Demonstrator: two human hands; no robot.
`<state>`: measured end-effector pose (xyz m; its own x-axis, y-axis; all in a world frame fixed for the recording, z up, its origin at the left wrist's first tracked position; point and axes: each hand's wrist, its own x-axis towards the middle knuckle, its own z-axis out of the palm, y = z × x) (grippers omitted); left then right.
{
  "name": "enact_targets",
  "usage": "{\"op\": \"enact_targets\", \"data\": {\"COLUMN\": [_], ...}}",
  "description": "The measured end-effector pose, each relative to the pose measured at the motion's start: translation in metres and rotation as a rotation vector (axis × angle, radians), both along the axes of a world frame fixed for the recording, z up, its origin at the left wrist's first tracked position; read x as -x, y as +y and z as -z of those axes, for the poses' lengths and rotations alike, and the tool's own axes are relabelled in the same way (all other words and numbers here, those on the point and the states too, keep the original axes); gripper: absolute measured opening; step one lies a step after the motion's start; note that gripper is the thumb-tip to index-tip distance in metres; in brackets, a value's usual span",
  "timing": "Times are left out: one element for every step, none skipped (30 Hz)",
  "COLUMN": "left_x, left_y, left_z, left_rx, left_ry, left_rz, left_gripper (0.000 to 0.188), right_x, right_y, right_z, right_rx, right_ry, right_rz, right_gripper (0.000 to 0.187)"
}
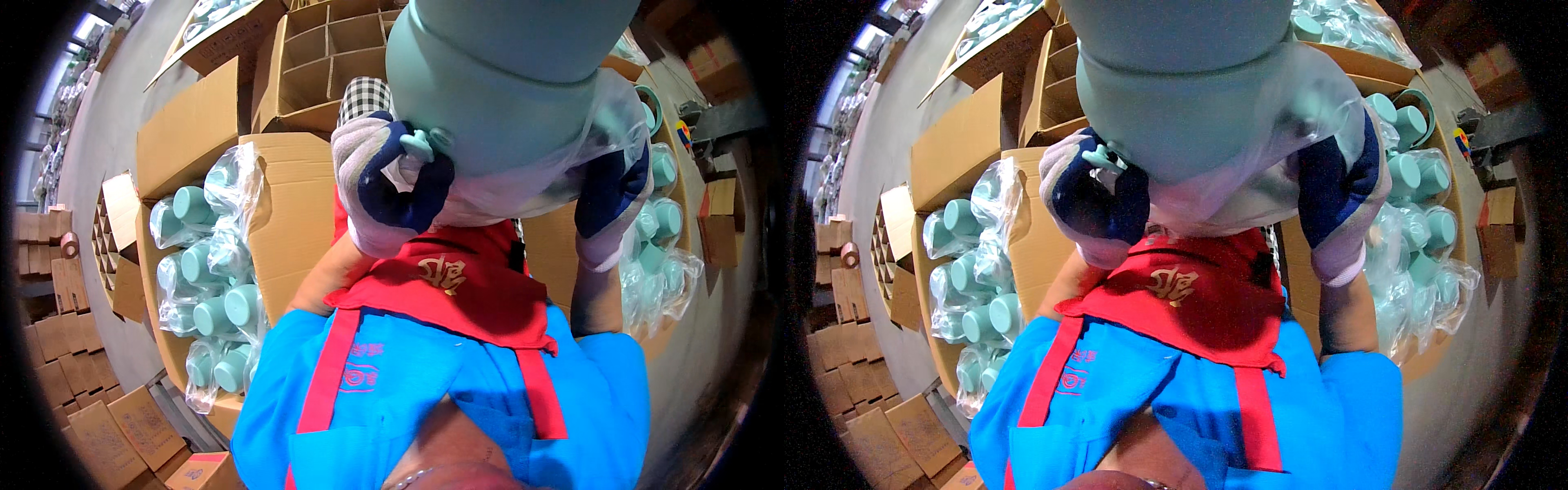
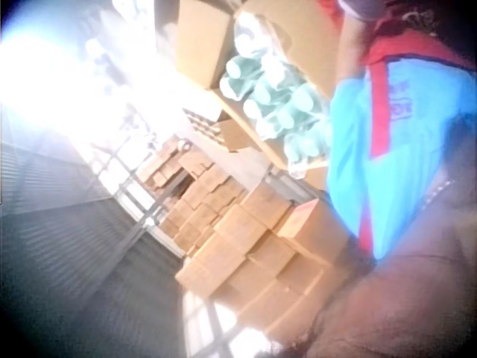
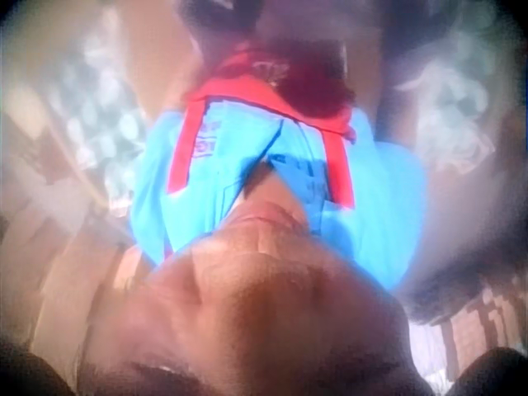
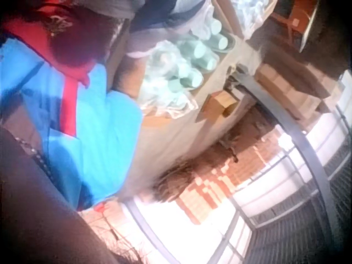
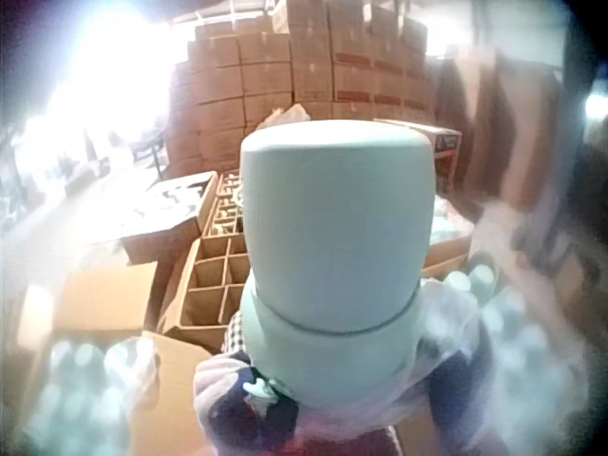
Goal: The person assembles water bottles by placing a metal liner into a plastic outer shell, attaching a cap, and then placing the assembled bottle into a plastic bag.
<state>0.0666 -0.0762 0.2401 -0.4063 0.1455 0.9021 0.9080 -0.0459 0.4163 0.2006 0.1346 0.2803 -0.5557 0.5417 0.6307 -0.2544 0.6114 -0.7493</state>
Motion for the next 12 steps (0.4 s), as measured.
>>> {"op": "enact_targets", "data": {"left_x": [0.002, 0.004, 0.009, 0.012, 0.014, 0.014, 0.016, 0.017, 0.021, 0.021, 0.021, 0.021], "left_y": [-0.001, -0.002, -0.002, -0.001, 0.0, 0.004, 0.004, 0.003, 0.0, -0.002, -0.004, -0.004], "left_z": [0.002, 0.003, 0.006, 0.008, 0.009, 0.008, 0.011, 0.013, 0.015, 0.017, 0.017, 0.017], "left_rx": [0.009, 0.019, 0.02, 0.001, -0.017, -0.059, -0.064, -0.07, -0.039, 0.001, 0.042, 0.045], "left_ry": [0.034, 0.069, 0.104, 0.132, 0.161, 0.182, 0.208, 0.234, 0.266, 0.266, 0.267, 0.267], "left_rz": [0.016, 0.032, 0.027, 0.024, 0.02, 0.016, 0.006, -0.005, -0.018, -0.036, -0.054, -0.054], "left_gripper": [0.045, 0.049, 0.05, 0.051, 0.052, 0.053, 0.054, 0.056, 0.057, 0.06, 0.064, 0.064], "right_x": [0.002, 0.001, 0.001, 0.001, 0.005, 0.006, 0.006, 0.004, 0.002, 0.002, 0.003, 0.003], "right_y": [-0.001, -0.006, -0.006, -0.007, -0.002, -0.003, -0.004, -0.012, -0.016, -0.014, -0.008, -0.008], "right_z": [-0.001, -0.008, -0.009, -0.009, -0.004, -0.004, -0.004, -0.009, -0.011, -0.01, -0.006, -0.005], "right_rx": [-0.019, 0.011, -0.005, -0.019, -0.078, -0.076, -0.071, -0.001, 0.069, -0.018, -0.104, -0.101], "right_ry": [0.009, 0.005, 0.014, 0.023, 0.046, 0.045, 0.044, 0.022, 0.0, 0.012, 0.023, 0.024], "right_rz": [-0.001, -0.014, -0.015, -0.016, -0.007, -0.01, -0.011, -0.023, -0.032, -0.028, -0.025, -0.025], "right_gripper": [0.038, 0.038, 0.038, 0.038, 0.038, 0.038, 0.038, 0.039, 0.039, 0.04, 0.04, 0.04]}}
